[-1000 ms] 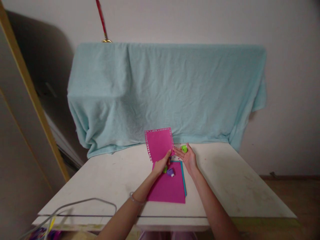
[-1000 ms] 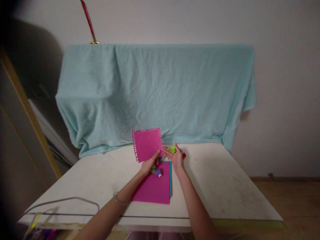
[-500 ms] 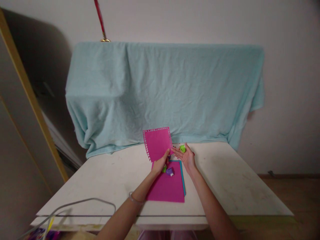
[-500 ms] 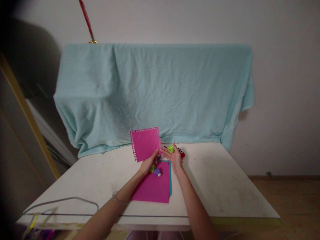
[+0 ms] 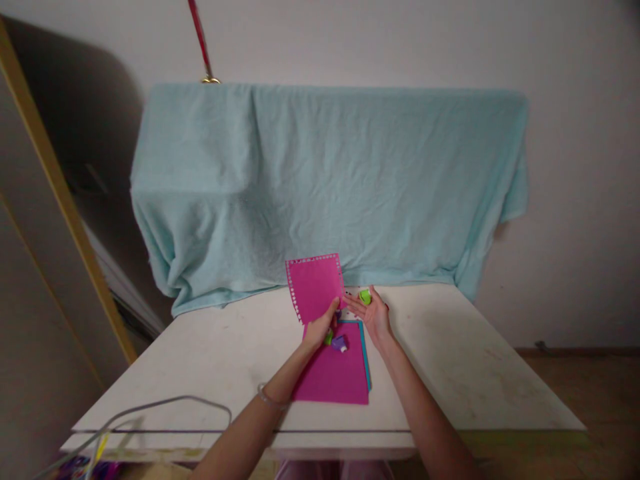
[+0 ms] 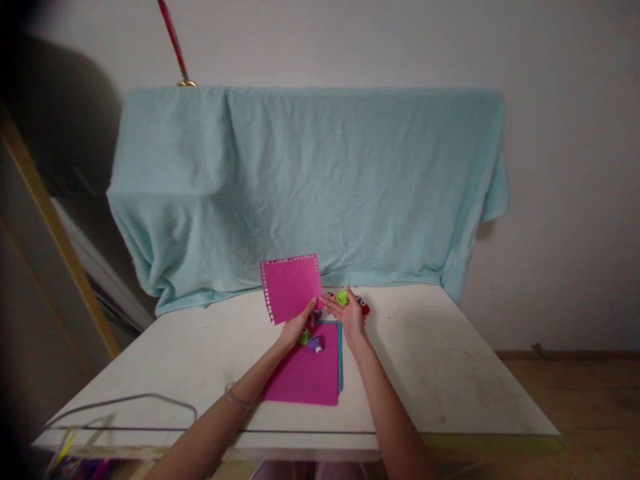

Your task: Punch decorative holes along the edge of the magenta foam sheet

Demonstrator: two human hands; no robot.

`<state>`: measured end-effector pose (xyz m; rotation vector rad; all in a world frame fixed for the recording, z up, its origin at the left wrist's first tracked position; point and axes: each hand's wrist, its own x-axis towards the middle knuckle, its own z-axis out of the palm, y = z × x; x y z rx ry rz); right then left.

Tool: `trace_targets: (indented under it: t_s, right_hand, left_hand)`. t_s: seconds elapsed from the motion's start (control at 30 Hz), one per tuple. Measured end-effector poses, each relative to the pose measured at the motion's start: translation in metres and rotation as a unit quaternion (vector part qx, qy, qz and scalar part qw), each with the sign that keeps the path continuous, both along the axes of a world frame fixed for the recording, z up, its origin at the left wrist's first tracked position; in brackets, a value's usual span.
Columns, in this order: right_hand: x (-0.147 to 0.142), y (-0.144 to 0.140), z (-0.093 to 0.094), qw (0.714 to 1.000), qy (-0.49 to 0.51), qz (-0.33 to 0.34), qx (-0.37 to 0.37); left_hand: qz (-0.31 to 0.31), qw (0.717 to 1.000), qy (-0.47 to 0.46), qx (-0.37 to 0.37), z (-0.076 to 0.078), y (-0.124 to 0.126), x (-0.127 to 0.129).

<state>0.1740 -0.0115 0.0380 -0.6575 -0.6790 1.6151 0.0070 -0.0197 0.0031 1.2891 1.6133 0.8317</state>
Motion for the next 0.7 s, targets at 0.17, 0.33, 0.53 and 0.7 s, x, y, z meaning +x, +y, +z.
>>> trace_targets:
  t_s: [0.17, 0.33, 0.53, 0.7]
  right_hand:
    - [0.0006, 0.0004, -0.0006, 1.0, 0.001, 0.0, -0.001]
    - [0.0036, 0.0015, -0.0003, 0.999, 0.007, -0.04, 0.005]
    - [0.0101, 0.0056, -0.0022, 0.995, 0.019, -0.095, 0.016]
    - [0.0074, 0.0059, -0.0039, 0.997, 0.012, -0.077, 0.004]
  left_hand:
    - [-0.007, 1.0, -0.016, -0.005, 0.0009, 0.0005, -0.0008]
    - [0.007, 0.999, -0.031, -0.008, 0.0051, -0.001, 0.0005]
    - [0.009, 0.999, -0.03, -0.01, 0.0083, -0.0022, -0.0008]
    - [0.026, 1.0, 0.004, -0.011, 0.0066, -0.0014, -0.0001]
